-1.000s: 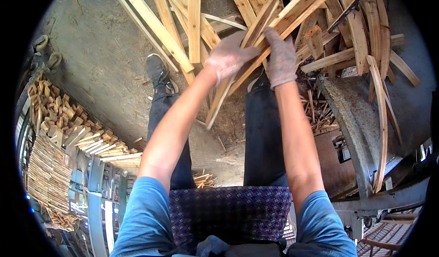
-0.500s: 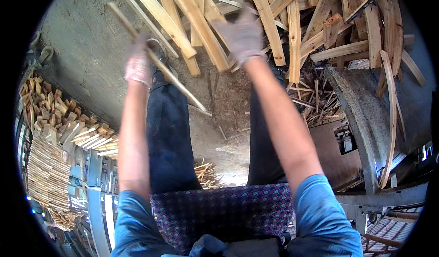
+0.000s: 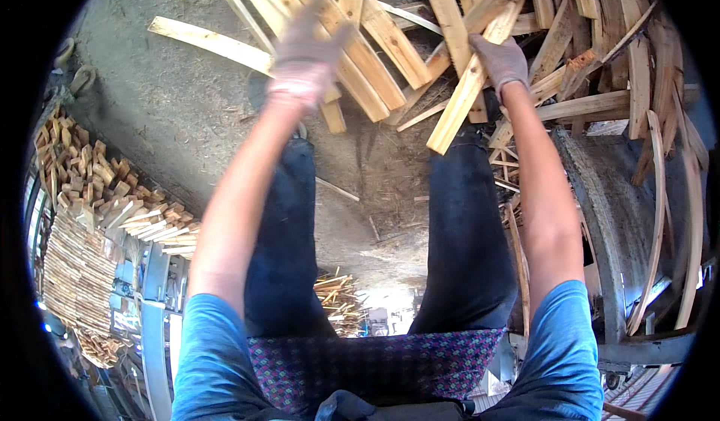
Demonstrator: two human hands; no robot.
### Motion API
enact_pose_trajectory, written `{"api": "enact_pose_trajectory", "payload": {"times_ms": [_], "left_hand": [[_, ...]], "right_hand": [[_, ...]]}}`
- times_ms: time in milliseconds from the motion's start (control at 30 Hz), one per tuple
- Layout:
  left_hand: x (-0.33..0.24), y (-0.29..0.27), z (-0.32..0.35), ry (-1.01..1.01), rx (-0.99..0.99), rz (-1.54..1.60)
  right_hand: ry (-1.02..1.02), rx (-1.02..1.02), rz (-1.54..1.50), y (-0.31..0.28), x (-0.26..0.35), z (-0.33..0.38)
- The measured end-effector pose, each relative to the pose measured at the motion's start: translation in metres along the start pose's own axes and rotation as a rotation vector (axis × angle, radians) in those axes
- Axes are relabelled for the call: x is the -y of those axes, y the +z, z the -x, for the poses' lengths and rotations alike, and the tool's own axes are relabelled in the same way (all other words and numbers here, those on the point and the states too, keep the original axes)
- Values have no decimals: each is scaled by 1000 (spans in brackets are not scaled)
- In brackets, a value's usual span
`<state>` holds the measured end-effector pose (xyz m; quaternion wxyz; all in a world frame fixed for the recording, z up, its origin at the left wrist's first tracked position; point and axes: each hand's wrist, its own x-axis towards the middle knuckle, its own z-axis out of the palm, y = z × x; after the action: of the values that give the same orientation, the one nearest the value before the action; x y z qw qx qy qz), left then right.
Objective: The person puts on gloves and repeatedly picks up bundles of wooden planks from a pile on the floor, aligns them, and places them into a metal hopper. The person continues this cycle of gathering and loading wood throughout the clip.
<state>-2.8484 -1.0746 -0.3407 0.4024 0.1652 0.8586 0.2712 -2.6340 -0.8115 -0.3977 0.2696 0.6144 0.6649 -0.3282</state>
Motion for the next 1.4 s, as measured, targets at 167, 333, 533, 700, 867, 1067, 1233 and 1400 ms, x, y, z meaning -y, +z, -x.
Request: {"api": "enact_pose_trajectory", "payload": {"times_ms": [167,333,533,700,867,1067,1233,1400], "left_hand": [[-65,107,-18,-180,162,265],[-70,154,-60,-295,-135,364],[-79,118,-20,-291,270,456],[-88,87,15,-273,359,454],[-130,86,56,-231,130,595],[-114,44,91,-246,123,896],[-94,-55,58,-599,-55,605],[12,-84,-31,-470,-187,967]], "right_hand": [[-141,-55,40,-4,7,7],[-54,240,-398,-14,8,4],[-146,374,-201,-19,-6,49],[-73,407,-261,-28,12,116],[79,504,-932,-26,-13,134],[-213,352,-463,-53,52,201],[-264,529,-290,-12,129,184],[-598,302,-59,56,174,124]]}}
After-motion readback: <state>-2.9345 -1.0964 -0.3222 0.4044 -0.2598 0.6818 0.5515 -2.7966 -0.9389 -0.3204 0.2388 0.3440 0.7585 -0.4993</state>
